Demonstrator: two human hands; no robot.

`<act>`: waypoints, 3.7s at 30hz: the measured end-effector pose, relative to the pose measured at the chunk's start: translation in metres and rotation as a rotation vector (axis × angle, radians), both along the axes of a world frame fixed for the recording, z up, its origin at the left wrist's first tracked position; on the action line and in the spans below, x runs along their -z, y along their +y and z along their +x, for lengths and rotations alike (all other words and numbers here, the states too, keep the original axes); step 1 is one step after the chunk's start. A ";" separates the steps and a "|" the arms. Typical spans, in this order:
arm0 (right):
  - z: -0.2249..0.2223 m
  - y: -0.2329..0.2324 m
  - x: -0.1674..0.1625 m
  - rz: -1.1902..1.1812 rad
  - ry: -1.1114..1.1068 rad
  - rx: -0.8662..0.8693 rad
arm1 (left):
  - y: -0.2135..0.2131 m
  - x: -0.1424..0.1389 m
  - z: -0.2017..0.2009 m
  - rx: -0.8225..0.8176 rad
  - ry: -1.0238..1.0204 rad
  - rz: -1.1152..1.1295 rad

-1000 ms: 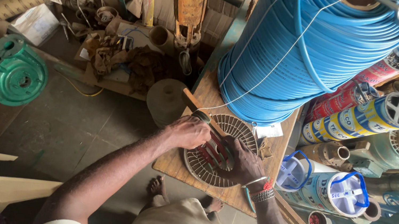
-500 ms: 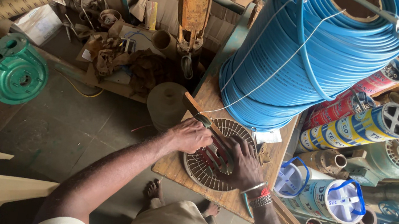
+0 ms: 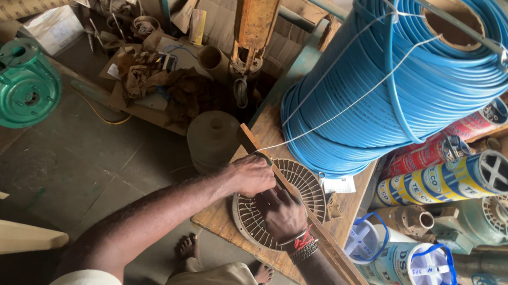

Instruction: The person winds red copper wire around a motor stator core mounted on a wooden jig. They use pliers to cut the wire and tuck the ends into the slots, repeating the winding process across multiple slots.

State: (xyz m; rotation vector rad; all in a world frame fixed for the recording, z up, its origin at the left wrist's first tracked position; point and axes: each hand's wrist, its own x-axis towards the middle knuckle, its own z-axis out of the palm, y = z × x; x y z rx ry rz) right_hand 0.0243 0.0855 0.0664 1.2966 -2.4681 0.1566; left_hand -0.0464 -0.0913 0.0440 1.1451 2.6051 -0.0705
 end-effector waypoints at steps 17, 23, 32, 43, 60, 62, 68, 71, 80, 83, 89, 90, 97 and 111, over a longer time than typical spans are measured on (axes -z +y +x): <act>-0.003 -0.001 0.006 -0.512 -0.091 0.337 | 0.007 0.016 0.035 -0.351 0.114 0.774; 0.002 -0.009 0.001 -0.494 -0.123 0.392 | 0.016 0.040 0.056 -0.558 0.121 0.984; 0.003 -0.018 -0.002 -0.325 -0.326 0.367 | -0.021 0.022 0.084 -0.682 -0.008 0.934; -0.004 -0.017 -0.010 -0.310 -0.348 0.504 | 0.000 0.023 0.088 -1.130 -0.105 1.218; -0.004 -0.009 0.000 -0.326 -0.381 0.547 | 0.009 0.033 0.098 -0.818 -0.180 1.442; -0.005 -0.010 0.001 -0.320 -0.409 0.575 | 0.008 0.017 0.105 -0.861 -0.223 1.462; -0.007 -0.009 0.008 -0.307 -0.440 0.630 | 0.009 0.009 0.106 -0.688 0.229 1.407; -0.008 -0.008 0.016 -0.359 -0.373 0.598 | 0.012 0.025 0.104 -0.878 0.082 1.407; -0.009 -0.002 0.037 -0.196 -0.165 0.510 | 0.022 0.046 0.097 -1.091 -0.040 1.463; -0.013 -0.005 0.033 -0.104 -0.303 0.505 | 0.018 0.046 0.101 -1.050 0.040 1.409; -0.020 -0.019 0.002 0.154 -0.523 0.573 | 0.009 0.036 0.106 -0.847 0.099 1.402; -0.020 -0.020 -0.003 0.190 -0.598 0.589 | 0.008 0.036 0.105 -0.798 0.124 1.404; -0.020 -0.017 0.001 0.043 -0.461 0.536 | 0.009 0.042 0.100 -0.715 0.216 1.398; -0.016 -0.008 0.022 -0.150 -0.264 0.572 | 0.014 0.041 0.091 -0.877 0.204 1.250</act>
